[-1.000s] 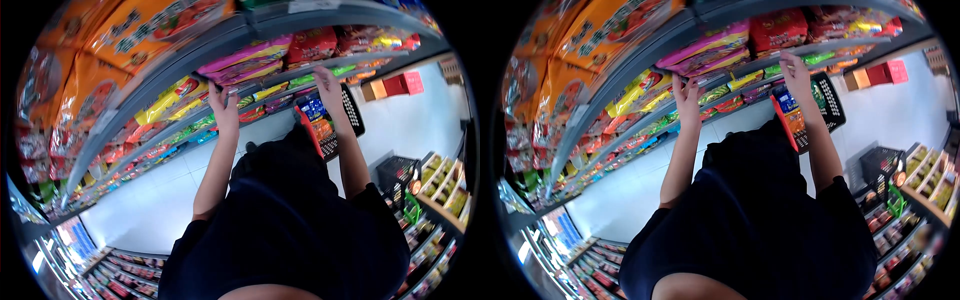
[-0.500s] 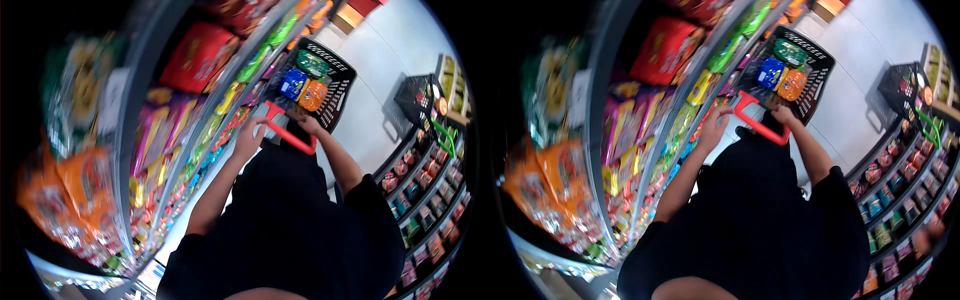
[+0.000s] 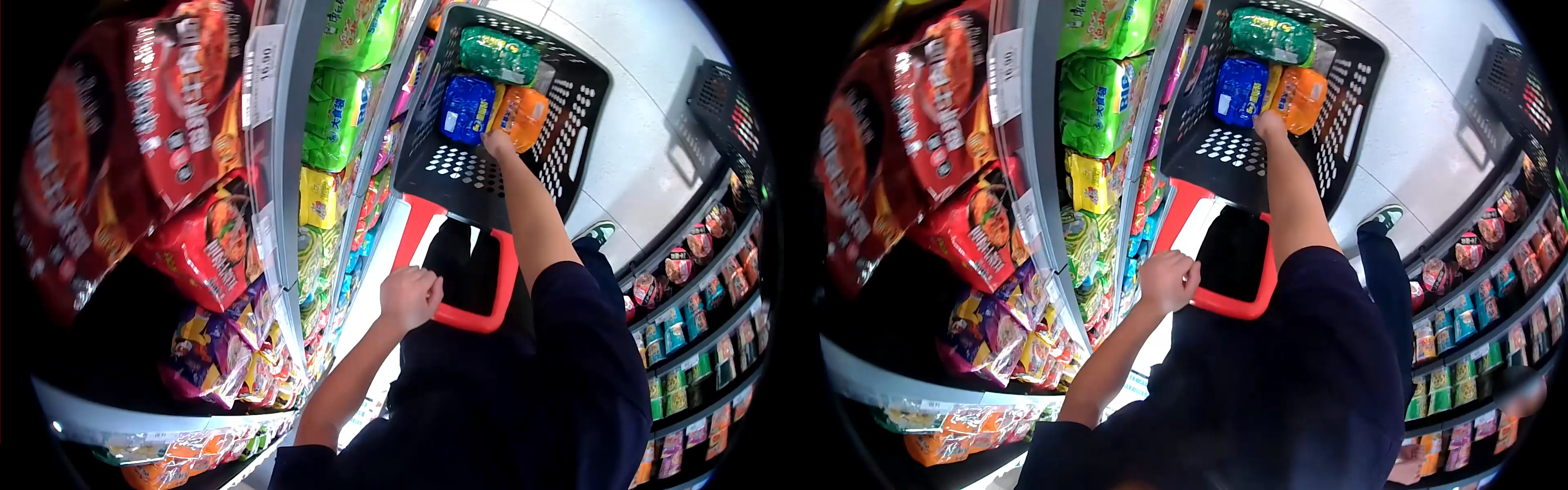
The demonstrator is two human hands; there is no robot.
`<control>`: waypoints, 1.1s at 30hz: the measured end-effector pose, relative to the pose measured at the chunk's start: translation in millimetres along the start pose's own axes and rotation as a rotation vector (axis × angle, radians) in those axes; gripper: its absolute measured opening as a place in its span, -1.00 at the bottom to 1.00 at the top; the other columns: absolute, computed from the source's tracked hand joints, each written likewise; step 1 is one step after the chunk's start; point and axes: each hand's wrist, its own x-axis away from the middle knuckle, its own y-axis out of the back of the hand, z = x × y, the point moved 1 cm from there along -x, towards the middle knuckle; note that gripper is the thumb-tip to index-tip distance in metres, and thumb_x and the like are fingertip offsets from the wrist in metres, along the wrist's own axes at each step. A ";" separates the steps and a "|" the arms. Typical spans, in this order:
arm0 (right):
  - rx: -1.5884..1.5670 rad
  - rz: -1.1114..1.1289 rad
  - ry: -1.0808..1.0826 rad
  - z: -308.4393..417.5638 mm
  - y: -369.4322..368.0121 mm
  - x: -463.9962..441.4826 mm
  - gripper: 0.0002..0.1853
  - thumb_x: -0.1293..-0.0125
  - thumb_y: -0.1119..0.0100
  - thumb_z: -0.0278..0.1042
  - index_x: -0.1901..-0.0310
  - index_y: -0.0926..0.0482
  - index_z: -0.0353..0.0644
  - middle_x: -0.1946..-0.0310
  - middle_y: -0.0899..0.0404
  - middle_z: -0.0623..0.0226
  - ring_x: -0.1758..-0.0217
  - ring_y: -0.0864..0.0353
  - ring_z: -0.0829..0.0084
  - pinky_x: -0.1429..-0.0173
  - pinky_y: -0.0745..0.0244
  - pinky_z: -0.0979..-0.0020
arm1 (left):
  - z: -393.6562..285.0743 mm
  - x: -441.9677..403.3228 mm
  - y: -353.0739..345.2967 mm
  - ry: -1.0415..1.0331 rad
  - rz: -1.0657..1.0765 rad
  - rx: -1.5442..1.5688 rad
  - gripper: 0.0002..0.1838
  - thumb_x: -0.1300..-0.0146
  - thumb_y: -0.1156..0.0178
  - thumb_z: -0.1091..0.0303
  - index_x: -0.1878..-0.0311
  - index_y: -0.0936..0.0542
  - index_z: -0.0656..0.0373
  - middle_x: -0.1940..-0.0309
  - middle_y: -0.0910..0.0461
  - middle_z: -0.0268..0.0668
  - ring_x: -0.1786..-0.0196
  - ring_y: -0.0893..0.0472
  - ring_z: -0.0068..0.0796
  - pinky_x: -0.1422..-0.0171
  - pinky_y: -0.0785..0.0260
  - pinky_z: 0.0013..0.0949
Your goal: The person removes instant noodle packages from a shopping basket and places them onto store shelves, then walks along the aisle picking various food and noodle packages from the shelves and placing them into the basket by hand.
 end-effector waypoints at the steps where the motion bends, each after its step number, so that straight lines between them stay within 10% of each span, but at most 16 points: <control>1: -0.016 -0.006 0.002 6.9 -12.4 -16.9 -0.54 -0.33 -0.05 0.01 0.12 -0.65 -0.29 0.09 -0.62 -0.10 -0.08 -0.57 -0.01 -0.17 -0.45 0.17 | 2.9 -1.2 -2.7 -0.031 0.000 0.015 -0.77 -0.01 -0.25 0.44 0.67 -0.43 0.11 0.70 -0.42 -0.29 0.58 -0.47 -0.25 0.48 -0.32 -0.27; 8: -0.257 0.144 -0.363 57.2 -63.5 -28.0 -0.20 -0.20 -0.14 0.27 -0.28 -0.34 -0.23 -0.22 -0.47 0.04 -0.29 -0.45 0.09 -0.32 -0.36 0.19 | 4.9 -8.1 -1.1 0.021 0.034 0.030 -0.80 0.09 -0.28 0.47 0.66 -0.44 0.09 0.69 -0.41 -0.31 0.57 -0.46 -0.27 0.48 -0.32 -0.30; 15: 0.036 -0.004 0.075 36.5 -52.7 -9.2 -0.37 -0.37 0.16 0.21 -0.04 -0.55 -0.27 -0.06 -0.55 -0.08 -0.17 -0.50 -0.06 -0.23 -0.40 0.07 | 11.4 4.8 -3.9 0.030 -0.020 0.091 -0.80 -0.02 -0.23 0.36 0.63 -0.44 0.06 0.66 -0.44 -0.28 0.50 -0.52 -0.23 0.43 -0.39 -0.25; 23: -0.193 0.205 0.460 125.2 124.4 214.6 -0.65 -0.27 0.06 -0.20 0.51 -0.56 -0.28 0.61 -0.58 0.17 0.62 -0.61 0.33 0.36 -0.55 0.30 | 12.2 13.9 13.8 0.080 -0.081 0.488 -0.86 -0.25 -0.20 0.26 0.26 -0.58 0.11 0.38 -0.63 -0.33 0.24 -0.66 -0.39 0.15 -0.49 -0.36; 25: -0.086 0.230 0.546 169.8 186.5 318.8 -0.70 -0.20 -0.04 -0.23 0.51 -0.56 -0.30 0.61 -0.59 0.20 0.61 -0.60 0.36 0.38 -0.55 0.36 | 60.7 -7.7 -29.9 -0.046 -0.219 1.141 -0.65 -0.33 -0.19 0.31 -0.14 -0.46 0.15 0.05 -0.57 -0.30 -0.08 -0.56 -0.50 -0.18 -0.39 -0.41; 33: 0.309 0.443 1.657 264.2 342.1 634.9 -0.70 0.05 -0.16 -0.48 0.71 -0.21 -0.21 0.74 -0.23 0.20 0.64 -0.33 0.12 0.54 -0.18 0.23 | -19.4 44.1 212.4 -0.433 -0.315 1.013 0.36 0.22 -0.59 0.47 -0.54 0.21 0.06 -0.52 0.08 -0.10 -0.55 0.00 -0.25 -0.52 -0.02 -0.12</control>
